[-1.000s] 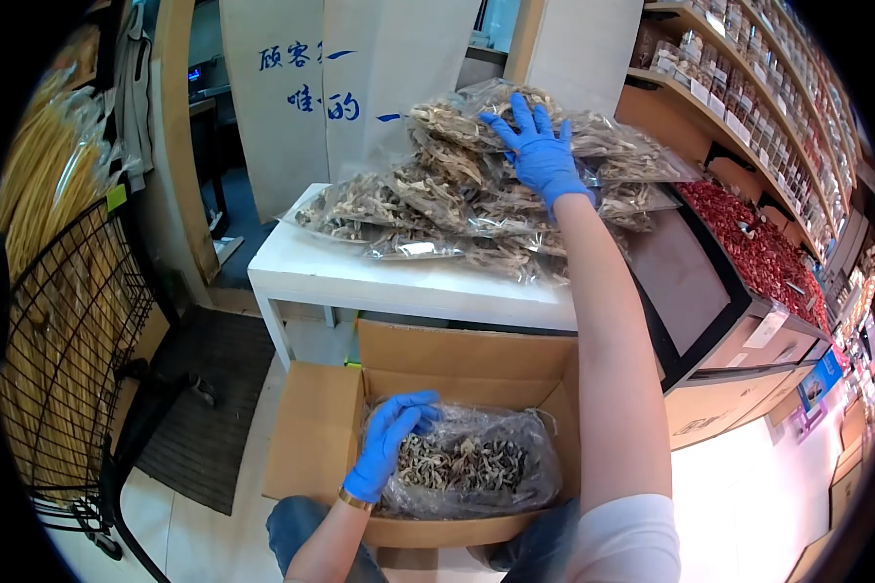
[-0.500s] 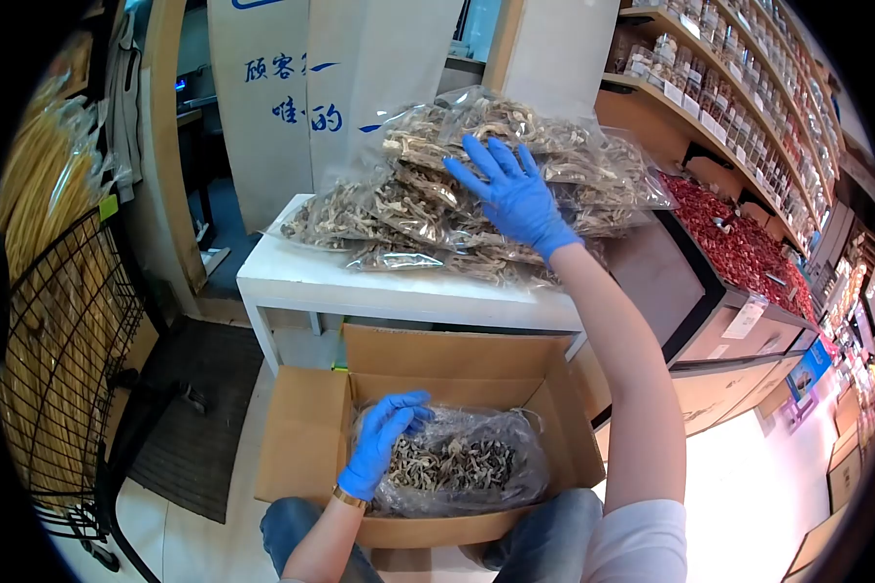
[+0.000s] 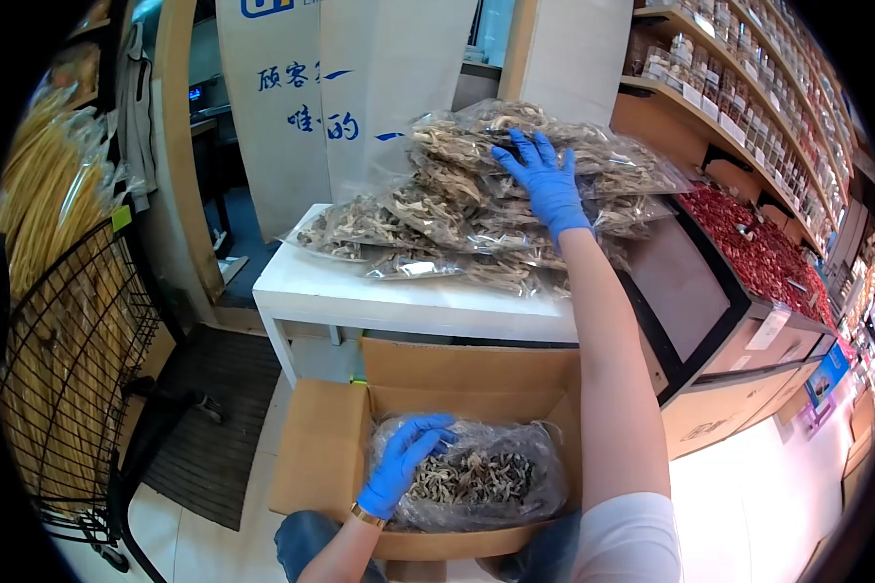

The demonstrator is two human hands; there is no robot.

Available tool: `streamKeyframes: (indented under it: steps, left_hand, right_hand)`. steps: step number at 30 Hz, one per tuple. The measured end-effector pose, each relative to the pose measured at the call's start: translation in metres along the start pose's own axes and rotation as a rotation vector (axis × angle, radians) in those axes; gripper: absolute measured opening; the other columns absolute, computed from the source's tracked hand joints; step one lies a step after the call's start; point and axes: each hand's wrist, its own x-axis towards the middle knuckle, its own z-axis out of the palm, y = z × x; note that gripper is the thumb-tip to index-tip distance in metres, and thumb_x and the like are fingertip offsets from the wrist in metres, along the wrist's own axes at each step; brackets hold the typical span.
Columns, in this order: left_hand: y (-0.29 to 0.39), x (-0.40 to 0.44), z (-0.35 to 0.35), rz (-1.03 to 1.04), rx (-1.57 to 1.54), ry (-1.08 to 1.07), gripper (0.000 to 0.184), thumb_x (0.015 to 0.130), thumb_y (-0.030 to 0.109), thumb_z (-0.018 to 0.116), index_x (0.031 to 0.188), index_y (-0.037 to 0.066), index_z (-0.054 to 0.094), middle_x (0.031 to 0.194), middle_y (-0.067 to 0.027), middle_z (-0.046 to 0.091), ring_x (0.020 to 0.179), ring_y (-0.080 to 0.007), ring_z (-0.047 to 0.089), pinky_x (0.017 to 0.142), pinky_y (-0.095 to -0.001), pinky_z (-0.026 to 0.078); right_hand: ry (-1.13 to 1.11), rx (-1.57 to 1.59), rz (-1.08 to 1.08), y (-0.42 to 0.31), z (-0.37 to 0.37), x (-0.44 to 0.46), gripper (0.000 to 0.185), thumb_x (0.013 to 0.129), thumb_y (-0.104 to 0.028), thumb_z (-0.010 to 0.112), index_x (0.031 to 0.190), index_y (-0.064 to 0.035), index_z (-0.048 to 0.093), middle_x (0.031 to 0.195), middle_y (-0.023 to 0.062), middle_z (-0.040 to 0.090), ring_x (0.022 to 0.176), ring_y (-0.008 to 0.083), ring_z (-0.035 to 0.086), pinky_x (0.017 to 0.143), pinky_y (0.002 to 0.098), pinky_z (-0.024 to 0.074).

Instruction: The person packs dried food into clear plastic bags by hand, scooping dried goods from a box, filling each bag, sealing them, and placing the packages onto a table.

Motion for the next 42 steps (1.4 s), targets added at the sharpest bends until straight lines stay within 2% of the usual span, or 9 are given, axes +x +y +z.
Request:
streamKeyframes:
  steps: [6, 15, 20, 23, 26, 30, 32, 35, 42]
  left_hand:
    - [-0.004, 0.003, 0.000, 0.023, 0.014, -0.010, 0.028, 0.095, 0.009, 0.052, 0.122, 0.002, 0.054, 0.118, -0.0075, 0.060, 0.105, -0.0141, 0.058, 0.091, -0.0279, 0.045]
    - [-0.003, 0.003, 0.001, 0.012, 0.009, -0.001, 0.025, 0.094, 0.005, 0.053, 0.119, 0.001, 0.055, 0.119, -0.0085, 0.060, 0.105, -0.0150, 0.059, 0.094, -0.0285, 0.046]
    - [-0.003, 0.002, 0.003, 0.027, 0.041, -0.027, 0.028, 0.096, 0.012, 0.051, 0.121, 0.001, 0.055, 0.116, -0.0082, 0.061, 0.103, -0.0138, 0.059, 0.089, -0.0272, 0.045]
    - [0.000, 0.003, 0.003, 0.061, 0.056, -0.003, 0.028, 0.096, 0.013, 0.051, 0.120, 0.001, 0.056, 0.113, -0.0081, 0.062, 0.103, -0.0136, 0.059, 0.088, -0.0272, 0.045]
    - [0.002, 0.002, 0.003, 0.040, 0.053, -0.008, 0.027, 0.096, 0.014, 0.051, 0.120, 0.001, 0.056, 0.112, -0.0083, 0.063, 0.103, -0.0138, 0.059, 0.088, -0.0272, 0.046]
    - [-0.001, 0.003, 0.004, 0.058, 0.066, -0.010, 0.027, 0.096, 0.014, 0.052, 0.120, 0.001, 0.056, 0.112, -0.0083, 0.063, 0.103, -0.0139, 0.059, 0.088, -0.0275, 0.046]
    - [-0.003, 0.002, 0.005, 0.058, 0.072, -0.015, 0.027, 0.096, 0.014, 0.053, 0.120, 0.002, 0.056, 0.112, -0.0083, 0.062, 0.102, -0.0140, 0.059, 0.087, -0.0276, 0.046]
    - [-0.006, 0.002, 0.006, 0.061, 0.063, -0.015, 0.028, 0.095, 0.014, 0.053, 0.120, 0.001, 0.056, 0.112, -0.0081, 0.062, 0.102, -0.0141, 0.059, 0.088, -0.0278, 0.046]
    - [-0.006, 0.003, 0.006, 0.048, 0.049, -0.013, 0.028, 0.095, 0.014, 0.053, 0.121, 0.002, 0.055, 0.110, -0.0076, 0.063, 0.102, -0.0138, 0.059, 0.089, -0.0276, 0.045]
  right_hand:
    - [-0.037, 0.025, 0.003, 0.002, 0.012, 0.015, 0.096, 0.075, 0.013, 0.052, 0.144, -0.0457, 0.023, 0.156, -0.0020, 0.017, 0.141, 0.0300, 0.022, 0.110, 0.0634, 0.0145]
    - [0.015, 0.004, -0.018, 0.005, 0.011, 0.006, 0.093, 0.077, 0.007, 0.056, 0.145, -0.0460, 0.021, 0.155, 0.0012, 0.021, 0.140, 0.0308, 0.025, 0.109, 0.0647, 0.0133]
    - [0.010, 0.262, -0.067, 0.011, -0.011, -0.010, 0.087, 0.077, 0.003, 0.058, 0.146, -0.0382, 0.025, 0.152, 0.0050, 0.027, 0.138, 0.0311, 0.029, 0.112, 0.0588, 0.0171]
    - [0.134, 0.175, -0.136, 0.005, -0.025, -0.035, 0.085, 0.076, 0.004, 0.057, 0.146, -0.0335, 0.027, 0.151, 0.0061, 0.028, 0.137, 0.0319, 0.030, 0.112, 0.0541, 0.0209]
    - [0.085, 0.219, -0.254, -0.011, -0.028, -0.081, 0.086, 0.075, 0.003, 0.057, 0.147, -0.0320, 0.027, 0.152, 0.0077, 0.027, 0.137, 0.0321, 0.031, 0.111, 0.0523, 0.0239]
    - [0.036, 0.188, -0.260, -0.020, -0.022, -0.111, 0.086, 0.075, -0.001, 0.059, 0.147, -0.0320, 0.026, 0.153, 0.0091, 0.023, 0.136, 0.0354, 0.030, 0.109, 0.0537, 0.0257]
    - [-0.005, 0.216, -0.062, -0.020, -0.020, -0.113, 0.085, 0.075, -0.005, 0.060, 0.148, -0.0316, 0.024, 0.155, 0.0085, 0.018, 0.136, 0.0385, 0.029, 0.108, 0.0555, 0.0258]
    - [-0.094, 0.251, 0.040, -0.016, -0.007, -0.109, 0.084, 0.077, -0.010, 0.062, 0.148, -0.0305, 0.023, 0.156, 0.0059, 0.014, 0.137, 0.0401, 0.027, 0.107, 0.0602, 0.0241]
    - [-0.227, 0.151, 0.158, -0.015, 0.027, -0.086, 0.078, 0.080, -0.010, 0.061, 0.148, -0.0273, 0.026, 0.157, 0.0044, 0.009, 0.138, 0.0385, 0.023, 0.106, 0.0650, 0.0202]
